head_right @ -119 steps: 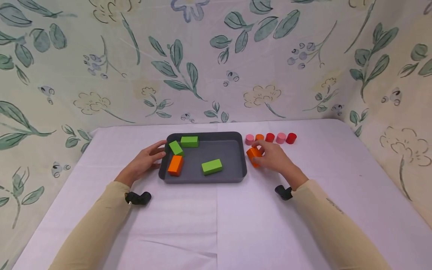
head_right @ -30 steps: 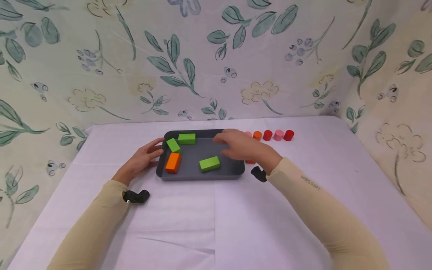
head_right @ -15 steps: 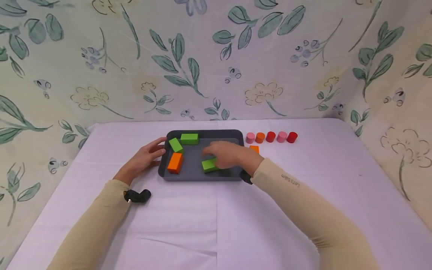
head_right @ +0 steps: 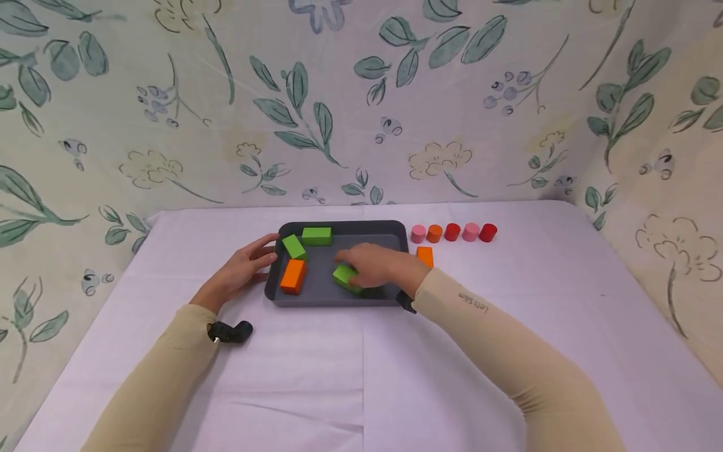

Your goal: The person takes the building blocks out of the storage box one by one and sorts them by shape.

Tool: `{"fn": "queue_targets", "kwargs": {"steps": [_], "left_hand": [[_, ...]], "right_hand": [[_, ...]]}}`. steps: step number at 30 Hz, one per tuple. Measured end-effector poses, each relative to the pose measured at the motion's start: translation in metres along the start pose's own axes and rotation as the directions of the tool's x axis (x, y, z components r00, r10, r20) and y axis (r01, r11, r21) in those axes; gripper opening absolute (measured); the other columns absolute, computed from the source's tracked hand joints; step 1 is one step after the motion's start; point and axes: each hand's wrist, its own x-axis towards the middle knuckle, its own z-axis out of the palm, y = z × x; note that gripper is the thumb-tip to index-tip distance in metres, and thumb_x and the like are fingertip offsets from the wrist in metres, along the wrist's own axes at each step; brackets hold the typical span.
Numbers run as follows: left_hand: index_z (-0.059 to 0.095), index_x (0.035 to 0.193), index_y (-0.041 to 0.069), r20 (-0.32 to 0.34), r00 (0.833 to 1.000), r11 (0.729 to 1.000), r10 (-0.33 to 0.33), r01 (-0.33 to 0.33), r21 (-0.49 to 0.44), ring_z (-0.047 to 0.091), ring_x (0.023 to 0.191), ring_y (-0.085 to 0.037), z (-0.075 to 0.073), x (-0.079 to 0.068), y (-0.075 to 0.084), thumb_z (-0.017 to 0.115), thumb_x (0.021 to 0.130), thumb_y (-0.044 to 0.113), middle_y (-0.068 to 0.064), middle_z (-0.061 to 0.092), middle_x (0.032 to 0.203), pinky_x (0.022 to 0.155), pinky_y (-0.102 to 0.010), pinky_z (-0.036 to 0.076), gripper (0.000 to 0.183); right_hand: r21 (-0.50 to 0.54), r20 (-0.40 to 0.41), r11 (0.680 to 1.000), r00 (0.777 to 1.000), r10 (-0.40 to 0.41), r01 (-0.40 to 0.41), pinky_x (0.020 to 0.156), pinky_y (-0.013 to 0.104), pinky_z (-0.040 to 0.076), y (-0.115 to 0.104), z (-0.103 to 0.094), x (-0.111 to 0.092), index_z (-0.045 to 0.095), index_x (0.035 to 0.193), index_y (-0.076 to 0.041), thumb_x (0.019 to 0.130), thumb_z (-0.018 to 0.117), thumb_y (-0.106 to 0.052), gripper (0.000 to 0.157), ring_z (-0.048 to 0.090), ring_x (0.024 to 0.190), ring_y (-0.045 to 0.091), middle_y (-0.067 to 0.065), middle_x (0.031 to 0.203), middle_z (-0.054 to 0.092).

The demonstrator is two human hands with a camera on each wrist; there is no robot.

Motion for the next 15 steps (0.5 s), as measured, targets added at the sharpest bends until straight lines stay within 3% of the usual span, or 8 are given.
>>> {"fn": "queue_targets", "kwargs": {"steps": [3, 7, 11, 15], "left_hand": [[0.029, 0.156, 0.035, -0.003, 1.000, 1.000, -0.002, 0.002, 0.001, 0.039, 0.145, -0.035, 0.0010, -0.0001, 0.0000, 0.053, 0.103, 0.025, -0.012, 0.029, 0.163, 0.112, -0.051, 0.045, 0.059], [0.030, 0.156, 0.035, -0.007, 1.000, 1.000, -0.003, 0.003, -0.001, 0.039, 0.145, -0.035, 0.0013, 0.0006, 0.0002, 0.053, 0.103, 0.025, -0.013, 0.028, 0.163, 0.112, -0.051, 0.045, 0.059], [0.029, 0.156, 0.034, 0.000, 1.000, 1.000, 0.003, -0.003, -0.003, 0.039, 0.145, -0.035, 0.0012, 0.0008, -0.0009, 0.053, 0.103, 0.025, -0.013, 0.028, 0.163, 0.112, -0.052, 0.045, 0.059], [0.029, 0.156, 0.035, 0.000, 1.000, 1.000, 0.006, -0.006, -0.001, 0.039, 0.145, -0.035, 0.0004, 0.0001, -0.0007, 0.053, 0.103, 0.025, -0.013, 0.028, 0.163, 0.112, -0.052, 0.045, 0.059]], "right_hand": [[0.018, 0.035, 1.000, 0.999, 0.000, 0.000, 0.101, 0.041, 0.052, 0.0028, 0.0020, 0.0005, 0.043, 0.150, -0.023, 0.088, 0.073, -0.023, 0.068, 0.052, 0.114, 0.025, 0.010, 0.141, 0.051], [0.032, 0.052, 0.999, 0.999, -0.003, 0.001, 0.101, 0.040, 0.052, 0.0046, 0.0036, 0.0025, 0.043, 0.149, -0.021, 0.086, 0.070, -0.009, 0.070, 0.050, 0.114, 0.024, 0.008, 0.141, 0.049], [0.041, -0.009, 0.999, 1.000, -0.020, 0.021, 0.109, 0.042, 0.049, 0.0051, 0.0039, 0.0048, 0.046, 0.146, -0.016, 0.086, 0.071, -0.007, 0.065, 0.050, 0.118, 0.024, 0.006, 0.141, 0.052], [0.059, -0.082, 0.996, 0.995, -0.059, 0.064, 0.107, 0.040, 0.050, 0.0071, 0.0009, 0.0041, 0.048, 0.144, -0.014, 0.084, 0.074, -0.014, 0.065, 0.051, 0.117, 0.022, 0.004, 0.139, 0.054]]}}
